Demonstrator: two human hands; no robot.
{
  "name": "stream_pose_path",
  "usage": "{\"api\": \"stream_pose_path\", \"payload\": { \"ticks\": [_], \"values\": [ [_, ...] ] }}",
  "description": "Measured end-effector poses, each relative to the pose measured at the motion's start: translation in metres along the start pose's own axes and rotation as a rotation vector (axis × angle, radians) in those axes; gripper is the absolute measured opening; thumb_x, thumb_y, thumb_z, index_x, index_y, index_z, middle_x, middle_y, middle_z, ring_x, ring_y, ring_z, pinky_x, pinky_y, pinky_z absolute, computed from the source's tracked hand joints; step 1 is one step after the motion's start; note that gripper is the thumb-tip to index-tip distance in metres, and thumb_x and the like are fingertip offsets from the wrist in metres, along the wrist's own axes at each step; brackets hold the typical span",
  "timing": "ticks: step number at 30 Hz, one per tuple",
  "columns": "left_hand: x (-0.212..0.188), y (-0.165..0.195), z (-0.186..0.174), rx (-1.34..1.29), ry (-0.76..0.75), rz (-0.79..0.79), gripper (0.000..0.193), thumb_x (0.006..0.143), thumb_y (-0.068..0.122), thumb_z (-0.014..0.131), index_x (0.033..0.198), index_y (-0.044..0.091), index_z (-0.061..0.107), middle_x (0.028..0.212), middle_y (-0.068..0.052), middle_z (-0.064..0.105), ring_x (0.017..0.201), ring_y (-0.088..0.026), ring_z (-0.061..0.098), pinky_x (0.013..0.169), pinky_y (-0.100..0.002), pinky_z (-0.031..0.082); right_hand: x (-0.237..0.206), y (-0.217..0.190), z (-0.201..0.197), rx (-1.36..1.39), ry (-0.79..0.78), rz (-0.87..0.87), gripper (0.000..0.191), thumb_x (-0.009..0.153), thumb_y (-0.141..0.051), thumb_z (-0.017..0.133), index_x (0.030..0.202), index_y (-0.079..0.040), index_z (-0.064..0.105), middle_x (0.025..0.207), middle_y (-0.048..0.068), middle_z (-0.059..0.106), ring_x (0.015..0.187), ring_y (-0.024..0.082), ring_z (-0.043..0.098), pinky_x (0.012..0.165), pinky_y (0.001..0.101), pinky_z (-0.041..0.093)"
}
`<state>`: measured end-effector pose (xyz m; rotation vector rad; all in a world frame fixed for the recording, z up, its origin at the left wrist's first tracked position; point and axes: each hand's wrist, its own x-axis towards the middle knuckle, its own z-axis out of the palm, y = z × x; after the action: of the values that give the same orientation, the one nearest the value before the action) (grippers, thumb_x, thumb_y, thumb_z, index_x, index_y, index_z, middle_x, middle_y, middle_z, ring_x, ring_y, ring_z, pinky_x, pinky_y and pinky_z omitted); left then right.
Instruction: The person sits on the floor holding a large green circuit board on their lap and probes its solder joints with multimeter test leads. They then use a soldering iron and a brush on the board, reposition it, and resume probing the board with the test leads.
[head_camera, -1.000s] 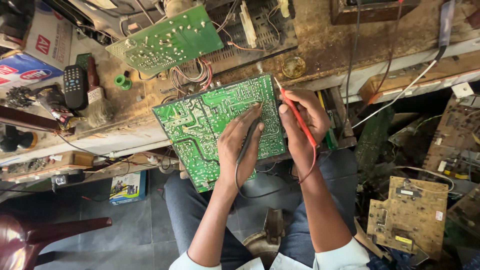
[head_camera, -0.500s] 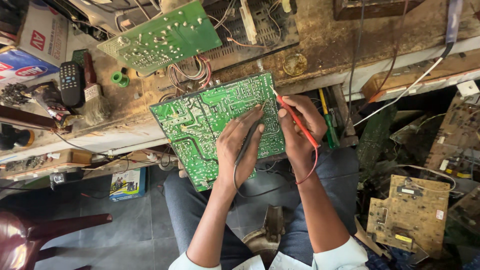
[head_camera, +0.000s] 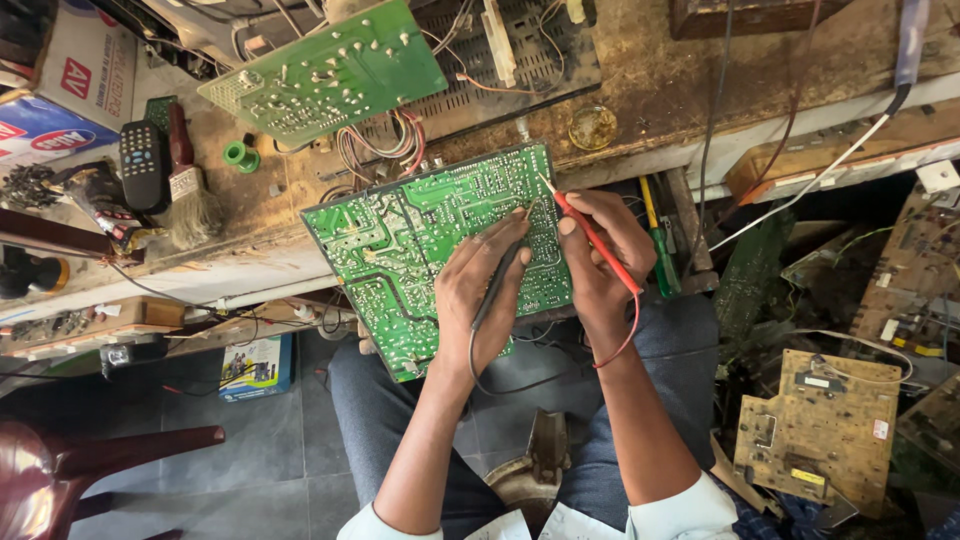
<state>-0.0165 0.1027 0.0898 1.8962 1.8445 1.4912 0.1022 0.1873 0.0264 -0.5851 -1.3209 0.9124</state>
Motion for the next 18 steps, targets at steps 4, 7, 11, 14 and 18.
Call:
{"api": "stream_pose_path", "payload": {
  "ticks": [4, 7, 11, 14, 18],
  "values": [
    [0.0, 0.0, 0.0, 0.001, 0.002, -0.001, 0.026, 0.098, 0.007, 0.069, 0.124, 0.003, 0.069, 0.131, -0.012, 0.072, 0.116, -0.029, 0.072, 0.101, -0.038, 0.054, 0.0, 0.004, 0.0, 0.06, -0.004, -0.027, 0.018, 0.103, -0.001, 0.07, 0.12, 0.002, 0.067, 0.118, 0.01, 0.069, 0.098, 0.01, 0.065, 0.079, 0.0216, 0.051],
    [0.0, 0.0, 0.0, 0.004, 0.003, 0.003, 0.026, 0.098, 0.007, 0.069, 0.124, 0.003, 0.069, 0.131, -0.012, 0.072, 0.116, -0.029, 0.072, 0.1, -0.038, 0.054, 0.0, 0.005, 0.0, 0.097, -0.011, -0.04, 0.017, 0.103, -0.001, 0.07, 0.12, 0.002, 0.067, 0.119, 0.01, 0.069, 0.1, 0.01, 0.066, 0.083, 0.0223, 0.053],
    [-0.001, 0.0, 0.0, 0.007, 0.007, 0.01, 0.026, 0.099, 0.007, 0.069, 0.125, 0.004, 0.068, 0.131, -0.012, 0.071, 0.116, -0.029, 0.072, 0.101, -0.038, 0.054, 0.0, 0.002, 0.0, 0.016, 0.006, 0.035, 0.017, 0.099, 0.0, 0.072, 0.115, 0.003, 0.069, 0.113, 0.011, 0.07, 0.092, 0.01, 0.064, 0.074, 0.021, 0.048],
    [-0.001, -0.001, 0.0, 0.025, 0.002, 0.0, 0.027, 0.098, 0.008, 0.069, 0.125, 0.004, 0.069, 0.131, -0.012, 0.072, 0.115, -0.029, 0.072, 0.101, -0.039, 0.054, 0.002, -0.003, 0.0, 0.043, -0.029, -0.011, 0.017, 0.1, 0.0, 0.071, 0.117, 0.002, 0.068, 0.115, 0.011, 0.069, 0.098, 0.011, 0.065, 0.081, 0.0226, 0.05],
    [-0.001, -0.004, 0.001, 0.027, -0.004, -0.002, 0.027, 0.098, 0.008, 0.069, 0.125, 0.005, 0.068, 0.131, -0.012, 0.071, 0.117, -0.03, 0.071, 0.103, -0.04, 0.053, 0.004, -0.009, -0.002, 0.087, -0.078, -0.023, 0.017, 0.103, 0.001, 0.069, 0.12, 0.002, 0.066, 0.12, 0.011, 0.068, 0.1, 0.011, 0.066, 0.088, 0.0241, 0.053]
  ]
}}
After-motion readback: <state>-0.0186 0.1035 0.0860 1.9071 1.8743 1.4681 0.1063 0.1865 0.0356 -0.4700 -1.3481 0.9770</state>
